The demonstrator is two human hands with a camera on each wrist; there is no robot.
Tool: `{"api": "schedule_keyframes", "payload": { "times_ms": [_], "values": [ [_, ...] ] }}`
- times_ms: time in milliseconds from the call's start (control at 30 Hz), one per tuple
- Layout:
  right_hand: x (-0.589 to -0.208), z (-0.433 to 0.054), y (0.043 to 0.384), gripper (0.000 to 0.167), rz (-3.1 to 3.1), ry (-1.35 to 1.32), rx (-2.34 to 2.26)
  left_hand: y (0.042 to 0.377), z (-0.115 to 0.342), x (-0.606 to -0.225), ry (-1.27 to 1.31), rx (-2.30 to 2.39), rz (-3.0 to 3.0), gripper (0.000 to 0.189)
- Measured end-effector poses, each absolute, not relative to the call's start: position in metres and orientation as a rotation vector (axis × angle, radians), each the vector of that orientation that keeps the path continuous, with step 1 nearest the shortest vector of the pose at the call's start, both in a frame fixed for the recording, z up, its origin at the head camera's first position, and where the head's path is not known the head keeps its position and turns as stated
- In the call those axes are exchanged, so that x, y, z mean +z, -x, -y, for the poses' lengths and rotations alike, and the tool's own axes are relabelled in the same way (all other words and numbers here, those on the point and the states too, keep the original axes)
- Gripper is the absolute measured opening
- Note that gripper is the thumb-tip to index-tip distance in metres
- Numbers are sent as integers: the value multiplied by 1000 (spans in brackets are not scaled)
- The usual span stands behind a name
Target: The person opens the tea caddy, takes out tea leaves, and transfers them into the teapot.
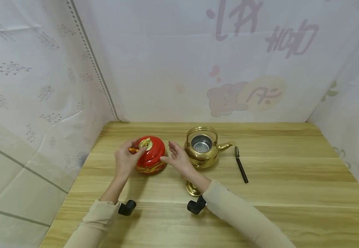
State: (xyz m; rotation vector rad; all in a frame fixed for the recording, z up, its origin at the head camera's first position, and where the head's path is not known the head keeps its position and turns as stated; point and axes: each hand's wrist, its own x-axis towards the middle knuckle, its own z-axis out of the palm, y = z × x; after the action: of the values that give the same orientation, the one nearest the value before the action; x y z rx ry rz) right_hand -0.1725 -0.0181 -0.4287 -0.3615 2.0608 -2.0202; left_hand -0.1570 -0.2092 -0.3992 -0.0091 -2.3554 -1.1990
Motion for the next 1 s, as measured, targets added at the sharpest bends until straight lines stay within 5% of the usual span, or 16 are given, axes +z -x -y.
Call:
{"api": "schedule_keyframes", "payload": {
  "times_ms": [1000],
  "values": [
    [-442, 42, 185, 85, -2136, 386, -1875, 162, 207, -398, 2, -1137, 2419, 25]
  ]
}}
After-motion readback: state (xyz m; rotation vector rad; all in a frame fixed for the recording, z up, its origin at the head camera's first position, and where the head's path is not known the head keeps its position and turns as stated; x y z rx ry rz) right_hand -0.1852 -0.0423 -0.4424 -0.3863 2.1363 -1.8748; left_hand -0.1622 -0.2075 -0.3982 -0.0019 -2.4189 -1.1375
